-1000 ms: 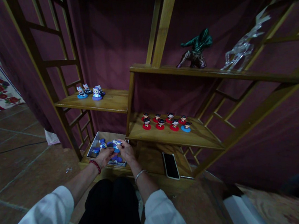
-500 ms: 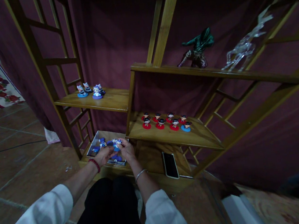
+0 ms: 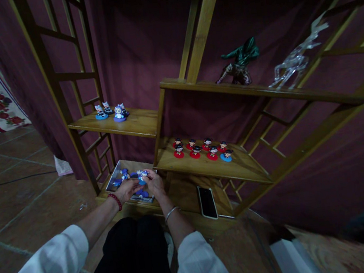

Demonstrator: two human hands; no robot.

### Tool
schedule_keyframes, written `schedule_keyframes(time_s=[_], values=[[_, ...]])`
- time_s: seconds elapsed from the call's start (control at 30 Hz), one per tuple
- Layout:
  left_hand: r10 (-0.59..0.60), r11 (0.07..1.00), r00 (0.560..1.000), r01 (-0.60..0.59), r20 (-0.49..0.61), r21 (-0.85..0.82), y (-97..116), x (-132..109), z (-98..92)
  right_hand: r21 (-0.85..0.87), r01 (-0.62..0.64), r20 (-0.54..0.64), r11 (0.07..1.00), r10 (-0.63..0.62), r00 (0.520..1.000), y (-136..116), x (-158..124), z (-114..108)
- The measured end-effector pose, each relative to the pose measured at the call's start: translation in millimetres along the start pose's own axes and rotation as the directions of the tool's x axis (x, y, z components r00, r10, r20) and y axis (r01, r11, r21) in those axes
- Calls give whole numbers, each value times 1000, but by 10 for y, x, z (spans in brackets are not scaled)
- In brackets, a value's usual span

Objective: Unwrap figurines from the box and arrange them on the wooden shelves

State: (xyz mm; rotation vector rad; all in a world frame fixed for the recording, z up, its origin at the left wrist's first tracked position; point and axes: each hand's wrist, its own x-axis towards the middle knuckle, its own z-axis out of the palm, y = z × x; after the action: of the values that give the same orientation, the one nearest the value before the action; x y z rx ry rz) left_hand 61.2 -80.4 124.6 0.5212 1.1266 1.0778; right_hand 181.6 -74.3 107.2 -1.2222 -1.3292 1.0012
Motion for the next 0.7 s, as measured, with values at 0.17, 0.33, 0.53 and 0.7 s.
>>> schedule_keyframes(time_s=[0.17, 0.33, 0.53, 0.7], values=[[-2, 999, 1000, 1, 13, 38, 13, -18, 7, -40, 5, 19, 999, -4, 1000, -11, 5, -12], [13, 999, 1000, -14, 17, 29, 39, -77, 6, -153, 29, 23, 988, -26, 999, -31, -12, -44], [5, 1000, 1000, -5, 30, 5, 53, -121, 4, -217, 21, 7, 976, -20, 1000, 12, -20, -18], [6, 1000, 1000, -6, 4, 9, 63, -108, 18, -170, 47, 24, 984, -43, 999, 25, 4, 16]])
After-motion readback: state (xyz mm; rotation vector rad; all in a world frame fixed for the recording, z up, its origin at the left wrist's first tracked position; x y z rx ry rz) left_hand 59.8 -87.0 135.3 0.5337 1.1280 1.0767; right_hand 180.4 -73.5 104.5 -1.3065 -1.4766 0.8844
